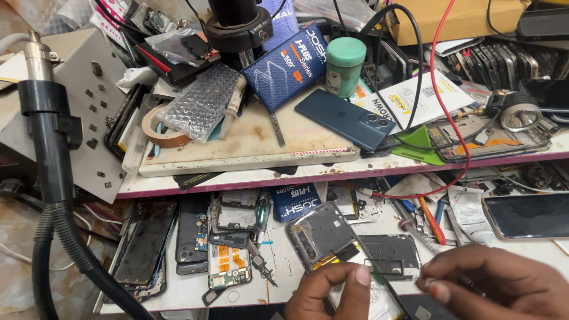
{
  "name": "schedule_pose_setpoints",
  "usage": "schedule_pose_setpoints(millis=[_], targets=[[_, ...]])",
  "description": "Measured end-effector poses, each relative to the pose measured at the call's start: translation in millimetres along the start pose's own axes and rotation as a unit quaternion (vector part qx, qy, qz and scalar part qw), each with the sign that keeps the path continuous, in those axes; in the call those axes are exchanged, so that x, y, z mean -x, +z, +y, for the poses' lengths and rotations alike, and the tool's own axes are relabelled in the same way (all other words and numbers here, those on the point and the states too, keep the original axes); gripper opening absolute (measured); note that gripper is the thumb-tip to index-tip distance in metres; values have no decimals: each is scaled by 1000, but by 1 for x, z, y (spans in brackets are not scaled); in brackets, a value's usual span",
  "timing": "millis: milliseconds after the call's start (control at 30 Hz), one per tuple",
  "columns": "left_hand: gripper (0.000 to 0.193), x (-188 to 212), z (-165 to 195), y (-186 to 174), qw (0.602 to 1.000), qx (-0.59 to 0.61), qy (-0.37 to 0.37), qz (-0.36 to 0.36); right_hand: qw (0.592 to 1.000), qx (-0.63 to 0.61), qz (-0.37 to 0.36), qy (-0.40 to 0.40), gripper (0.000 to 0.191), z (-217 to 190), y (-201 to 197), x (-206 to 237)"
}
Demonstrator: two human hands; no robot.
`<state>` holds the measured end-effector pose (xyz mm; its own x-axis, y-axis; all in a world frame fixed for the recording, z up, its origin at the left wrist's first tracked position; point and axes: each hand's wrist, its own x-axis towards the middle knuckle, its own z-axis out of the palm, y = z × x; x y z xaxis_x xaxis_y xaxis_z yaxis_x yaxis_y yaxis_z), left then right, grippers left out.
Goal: The person works on a disassembled smartphone, applying adhesive to the battery area and using a screwdriver to tighten screws on the internal frame. The person handles the phone and tools directly without visible protective gloves.
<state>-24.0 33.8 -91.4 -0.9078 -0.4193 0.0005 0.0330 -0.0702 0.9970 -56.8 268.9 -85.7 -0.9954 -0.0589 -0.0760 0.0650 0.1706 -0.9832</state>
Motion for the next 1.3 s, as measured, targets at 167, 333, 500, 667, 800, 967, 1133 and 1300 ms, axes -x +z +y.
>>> schedule_pose_setpoints(millis=[167, 333, 500, 667, 800, 967, 1133, 1300], targets=[[18, 2, 10, 0, 999, -7, -30, -5, 982, -15, -34, 188, 61, -11, 17, -4], [17, 12, 19, 8, 995, 50, 12, -91, 980, -90, -76, 158, 50, -14, 20, -2], [16, 12, 27, 6, 989, 56, 10, -135, 982, 9, -73, 171, 39, -9, 11, -6], [20, 8, 30, 2, 984, 37, -4, -176, 979, 64, -77, 180, 38, -1, 3, -11], [25, 5, 28, 0, 978, 14, -26, -208, 982, 33, -112, 150, 33, 3, -2, -14], [29, 4, 27, -1, 973, 22, -22, -229, 978, 14, -122, 169, 28, 6, -9, -16], [30, 6, 31, 2, 969, 52, -50, -237, 977, -58, -163, 124, 26, 10, -14, -17], [25, 11, 34, 6, 979, 32, -37, -200, 974, -87, -162, 133, 28, 12, -14, -13]])
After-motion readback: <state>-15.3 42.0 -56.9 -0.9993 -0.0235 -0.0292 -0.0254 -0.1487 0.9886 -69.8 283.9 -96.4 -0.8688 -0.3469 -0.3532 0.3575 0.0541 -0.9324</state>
